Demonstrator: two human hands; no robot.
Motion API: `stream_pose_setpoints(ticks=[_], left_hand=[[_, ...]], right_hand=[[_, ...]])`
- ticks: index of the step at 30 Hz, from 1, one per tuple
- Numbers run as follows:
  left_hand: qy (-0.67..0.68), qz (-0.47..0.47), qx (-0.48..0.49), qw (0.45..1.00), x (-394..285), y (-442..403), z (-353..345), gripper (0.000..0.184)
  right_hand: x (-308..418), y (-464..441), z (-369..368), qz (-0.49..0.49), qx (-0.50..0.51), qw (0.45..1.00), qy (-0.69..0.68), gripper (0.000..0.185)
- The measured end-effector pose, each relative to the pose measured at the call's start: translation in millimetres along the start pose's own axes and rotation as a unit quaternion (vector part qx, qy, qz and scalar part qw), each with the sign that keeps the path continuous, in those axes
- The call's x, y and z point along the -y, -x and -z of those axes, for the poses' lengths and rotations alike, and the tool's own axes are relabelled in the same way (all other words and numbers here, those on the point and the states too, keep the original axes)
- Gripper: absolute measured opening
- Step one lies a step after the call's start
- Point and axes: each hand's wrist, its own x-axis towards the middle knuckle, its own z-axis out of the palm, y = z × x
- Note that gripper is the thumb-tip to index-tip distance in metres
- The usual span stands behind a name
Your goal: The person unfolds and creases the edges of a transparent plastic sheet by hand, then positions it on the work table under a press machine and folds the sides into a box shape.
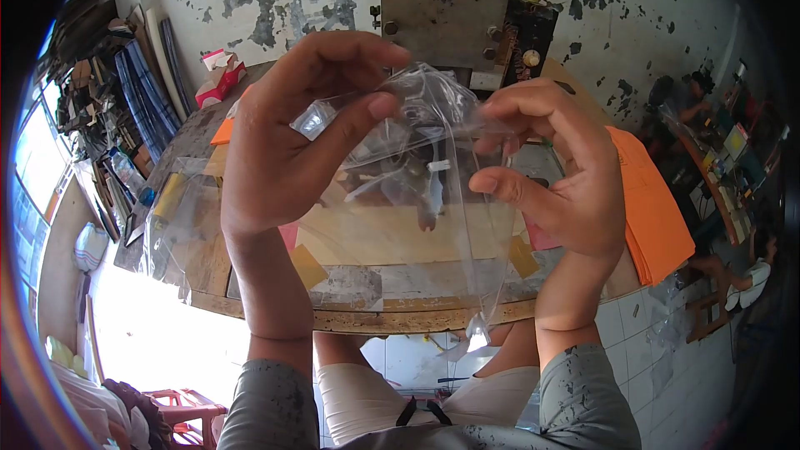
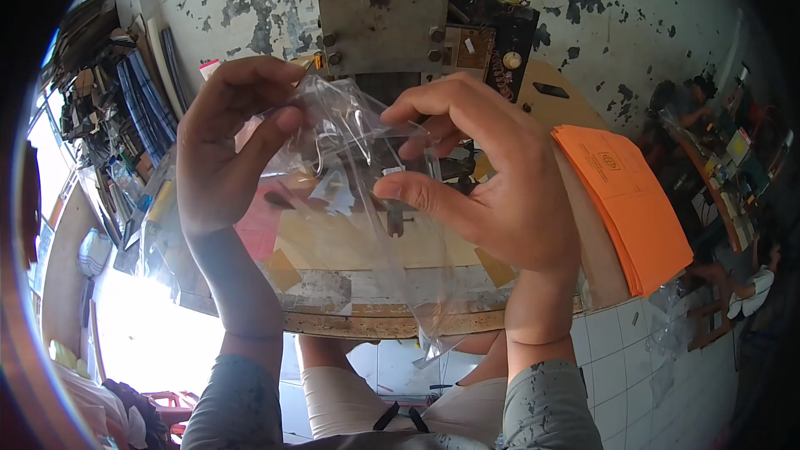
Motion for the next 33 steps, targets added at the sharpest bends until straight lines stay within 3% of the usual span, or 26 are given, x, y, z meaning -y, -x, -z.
stream_pose_setpoints(ticks=[4, 7, 10, 13, 18, 20, 22, 25, 28, 33], left_hand=[[-0.003, -0.05, 0.024, 0.998, 6.3, -0.2, 0.2, 0.033], [-0.062, -0.009, 0.131, 0.989, -5.0, 0.0, 9.9, 0.039], [-0.035, -0.031, 0.141, 0.989, -3.7, -0.3, 8.9, 0.04], [-0.033, 0.02, 0.087, 0.995, -4.6, 1.5, 4.1, 0.047], [0.167, 0.114, 0.077, 0.976, -3.1, 1.8, 1.0, 0.07], [0.155, 0.128, 0.102, 0.974, -3.0, 0.9, 2.8, 0.07], [0.063, 0.097, 0.161, 0.98, -1.5, -1.0, 9.8, 0.063], [0.115, 0.059, 0.154, 0.98, 3.4, 2.4, 10.6, 0.032], [0.084, 0.062, 0.159, 0.982, 2.2, 2.5, 12.3, 0.023], [0.069, 0.075, 0.076, 0.992, 3.0, 1.9, 1.1, 0.015]], right_hand=[[-0.5, 0.4, -0.9, 0.017, 0.015, 1.0, -0.012, 0.046], [5.9, -1.4, -1.3, 0.042, 0.032, 0.999, 0.014, 0.042], [5.8, -1.1, -4.3, 0.071, 0.025, 0.997, 0.033, 0.039], [3.8, -3.7, -7.2, 0.113, 0.002, 0.993, 0.044, 0.035], [6.4, -3.6, -5.9, 0.107, -0.004, 0.993, 0.046, 0.029], [6.2, -4.8, -4.8, 0.098, -0.009, 0.993, 0.07, 0.027], [4.5, -5.1, -1.3, 0.099, -0.007, 0.993, 0.067, 0.025], [0.9, -3.4, 0.3, 0.106, -0.008, 0.994, 0.027, 0.024], [-0.9, -2.8, 2.7, 0.126, 0.002, 0.992, 0.003, 0.023], [-2.1, -1.3, 15.2, 0.065, 0.035, 0.996, 0.045, 0.02]])
